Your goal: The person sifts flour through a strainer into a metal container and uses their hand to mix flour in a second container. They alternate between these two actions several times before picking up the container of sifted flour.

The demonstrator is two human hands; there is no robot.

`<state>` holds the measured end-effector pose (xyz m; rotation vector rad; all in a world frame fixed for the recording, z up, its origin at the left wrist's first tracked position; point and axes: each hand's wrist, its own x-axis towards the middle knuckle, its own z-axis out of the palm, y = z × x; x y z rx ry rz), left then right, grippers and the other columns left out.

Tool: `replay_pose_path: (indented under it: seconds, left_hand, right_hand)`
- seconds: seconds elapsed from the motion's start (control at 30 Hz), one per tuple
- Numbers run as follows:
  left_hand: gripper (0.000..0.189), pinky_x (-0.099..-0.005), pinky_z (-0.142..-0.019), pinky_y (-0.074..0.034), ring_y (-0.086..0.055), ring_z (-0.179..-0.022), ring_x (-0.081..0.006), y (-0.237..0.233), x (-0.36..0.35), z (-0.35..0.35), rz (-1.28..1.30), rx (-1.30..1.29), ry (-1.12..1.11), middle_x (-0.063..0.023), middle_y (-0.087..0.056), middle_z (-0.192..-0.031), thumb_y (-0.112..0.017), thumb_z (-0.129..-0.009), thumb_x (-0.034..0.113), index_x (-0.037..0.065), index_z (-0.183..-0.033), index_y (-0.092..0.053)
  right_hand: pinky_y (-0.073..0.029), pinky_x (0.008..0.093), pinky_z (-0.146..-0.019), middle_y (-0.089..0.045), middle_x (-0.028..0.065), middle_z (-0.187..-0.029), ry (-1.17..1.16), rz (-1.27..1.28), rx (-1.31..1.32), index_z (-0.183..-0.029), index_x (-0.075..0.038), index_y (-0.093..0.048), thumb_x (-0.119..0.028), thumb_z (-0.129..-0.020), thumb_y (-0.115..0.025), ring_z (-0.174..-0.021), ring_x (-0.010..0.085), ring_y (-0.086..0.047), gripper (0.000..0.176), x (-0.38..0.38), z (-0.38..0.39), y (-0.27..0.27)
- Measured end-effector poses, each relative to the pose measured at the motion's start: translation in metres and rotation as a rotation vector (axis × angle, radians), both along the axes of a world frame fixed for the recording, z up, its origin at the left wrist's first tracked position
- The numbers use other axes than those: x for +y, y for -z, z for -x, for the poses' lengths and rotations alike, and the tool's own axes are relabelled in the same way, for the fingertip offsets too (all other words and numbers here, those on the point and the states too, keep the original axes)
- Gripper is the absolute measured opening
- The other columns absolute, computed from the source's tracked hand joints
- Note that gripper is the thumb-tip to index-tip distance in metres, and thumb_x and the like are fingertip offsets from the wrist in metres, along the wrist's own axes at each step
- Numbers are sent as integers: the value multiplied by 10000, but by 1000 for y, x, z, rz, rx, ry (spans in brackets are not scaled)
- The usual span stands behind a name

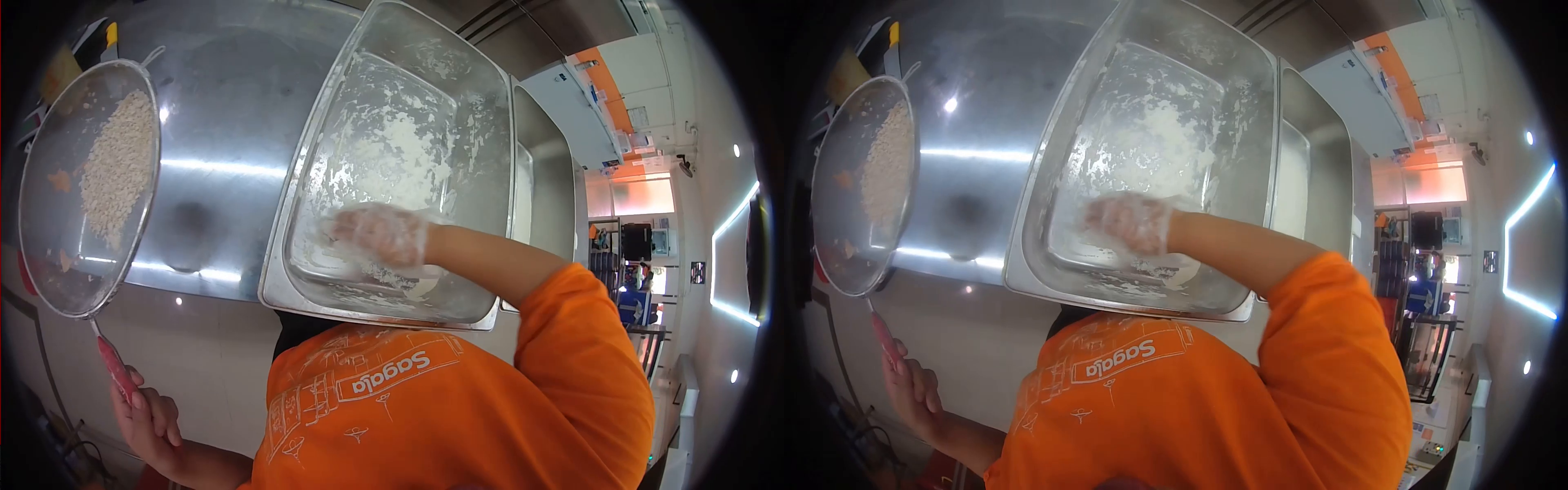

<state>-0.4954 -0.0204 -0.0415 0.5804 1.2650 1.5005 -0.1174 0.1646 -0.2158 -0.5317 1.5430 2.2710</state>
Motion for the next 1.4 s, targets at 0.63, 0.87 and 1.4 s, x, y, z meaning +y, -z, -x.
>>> replay_pose_path:
  seconds: [0.63, 0.87, 1.4]
  left_hand:
    - [239, -165, -267, -187, -222, -282, -39, -9, 20, 29, 14, 22, 131, 27, -310, -446, -459, -847, 180, -27, -935, -381]
    - [249, -169, -266, -193, -233, -277, -44, -2, 21, 40, 13, -22, 166, 24, -303, -432, -460, -847, 192, -26, -935, -377]
    - [216, -167, -278, -168, -211, -286, -33, -19, 10, 32, 6, 5, 121, 43, -299, -445, -467, -849, 173, -1, -953, -392]
  right_hand:
    - [-435, 346, -803, -558, 181, -973, 1914, 1096, 1170, -1023, -10, -515, -144, -736, -498, -881, 307, -540, 318, 109, -104, -77]
    - [-462, 333, -747, -581, 112, -968, 1982, 1180, 163, -986, 8, -559, -114, -735, -493, -897, 253, -565, 287, -7, -57, -96]
    - [-319, 376, -925, -403, 164, -1200, 1616, 1035, 1315, -1200, -33, -387, -359, -862, -351, -1103, 302, -386, 471, 158, -33, -33]
